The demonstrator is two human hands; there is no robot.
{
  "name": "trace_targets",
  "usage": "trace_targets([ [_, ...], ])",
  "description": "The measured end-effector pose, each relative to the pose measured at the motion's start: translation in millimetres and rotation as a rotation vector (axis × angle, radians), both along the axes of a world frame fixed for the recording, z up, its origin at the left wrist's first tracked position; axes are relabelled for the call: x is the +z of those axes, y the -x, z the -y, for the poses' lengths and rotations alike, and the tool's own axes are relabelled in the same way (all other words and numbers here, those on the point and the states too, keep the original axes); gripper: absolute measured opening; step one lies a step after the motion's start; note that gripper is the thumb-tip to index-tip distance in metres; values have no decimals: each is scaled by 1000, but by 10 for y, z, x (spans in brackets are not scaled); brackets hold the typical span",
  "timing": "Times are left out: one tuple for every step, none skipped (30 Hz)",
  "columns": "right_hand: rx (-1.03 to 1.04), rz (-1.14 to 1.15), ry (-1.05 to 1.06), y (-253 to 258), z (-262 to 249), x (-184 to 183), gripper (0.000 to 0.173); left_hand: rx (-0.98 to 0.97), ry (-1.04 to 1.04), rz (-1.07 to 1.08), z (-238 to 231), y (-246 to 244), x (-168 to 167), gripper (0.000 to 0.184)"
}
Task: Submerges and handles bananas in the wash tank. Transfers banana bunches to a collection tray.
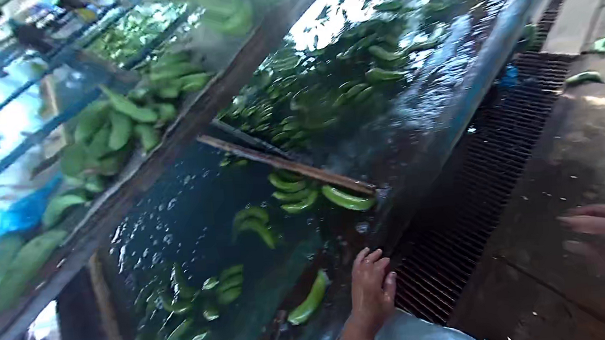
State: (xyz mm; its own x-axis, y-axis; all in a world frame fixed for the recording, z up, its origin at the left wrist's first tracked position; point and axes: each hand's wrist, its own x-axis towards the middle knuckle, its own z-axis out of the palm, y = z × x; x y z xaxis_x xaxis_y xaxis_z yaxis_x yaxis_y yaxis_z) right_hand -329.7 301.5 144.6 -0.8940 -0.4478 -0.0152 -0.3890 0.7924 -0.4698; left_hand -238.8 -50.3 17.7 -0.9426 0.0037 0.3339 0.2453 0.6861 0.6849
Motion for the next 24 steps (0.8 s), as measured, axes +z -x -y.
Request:
trace_targets([
  [118,-36,62,217,523,-215,33,95,9,28,330,-60,-5,24],
  [194,-9,93,413,1040,-391,32,172,13,62,620,-104,-3,25],
  [252,70,90,599,1548,-516,33,232,4,105,875,-123,3,26],
  [301,163,54,783,2041,-602,35,276,-17,154,1099,-118,8,26],
  [333,272,-10,972,2523,-668,38,307,-41,207,1303,-101,6,27],
  [347,361,-72,1152,2982,-740,41,329,-59,254,1488,-75,-6,27],
  [342,410,-130,1308,3405,-842,43,343,-73,294,1657,-45,-24,28],
  [316,425,-191,1425,3785,-942,43,355,-72,309,1811,-8,-60,28],
  [271,418,-250,1511,4113,-1041,43,367,-73,318,1950,41,-100,28],
  [212,410,-307,1573,4390,-1130,44,383,-79,331,2079,99,-138,29],
  [150,422,-373,1618,4626,-1197,47,403,-94,352,2203,161,-174,30],
  [87,447,-423,1649,4809,-1262,52,427,-113,366,2317,214,-217,31],
  [29,485,-453,1674,4937,-1331,56,449,-140,377,2424,254,-256,31],
  [-26,531,-458,1706,5019,-1390,59,467,-175,382,2527,286,-293,31],
  [-71,568,-441,1754,5066,-1440,59,480,-213,373,2628,321,-329,31],
  [-112,593,-404,1807,5096,-1477,59,487,-253,357,2725,363,-364,31],
  [-143,609,-345,1842,5112,-1512,58,484,-289,343,2815,406,-396,30],
  [-165,626,-267,1836,5116,-1540,57,465,-321,340,2891,442,-422,30],
  [-165,640,-200,1787,5111,-1559,55,429,-340,328,2940,471,-445,30],
  [-138,654,-155,1709,5106,-1558,50,381,-337,292,2957,497,-480,30],
  [-91,658,-123,1601,5104,-1542,45,326,-323,257,2949,525,-518,32],
  [-30,646,-104,1485,5122,-1512,40,276,-288,224,2932,573,-560,37],
  [37,627,-82,1369,5160,-1468,37,237,-238,208,2910,632,-603,45],
  [102,604,-41,1249,5193,-1432,35,212,-191,231,2878,685,-635,57],
])
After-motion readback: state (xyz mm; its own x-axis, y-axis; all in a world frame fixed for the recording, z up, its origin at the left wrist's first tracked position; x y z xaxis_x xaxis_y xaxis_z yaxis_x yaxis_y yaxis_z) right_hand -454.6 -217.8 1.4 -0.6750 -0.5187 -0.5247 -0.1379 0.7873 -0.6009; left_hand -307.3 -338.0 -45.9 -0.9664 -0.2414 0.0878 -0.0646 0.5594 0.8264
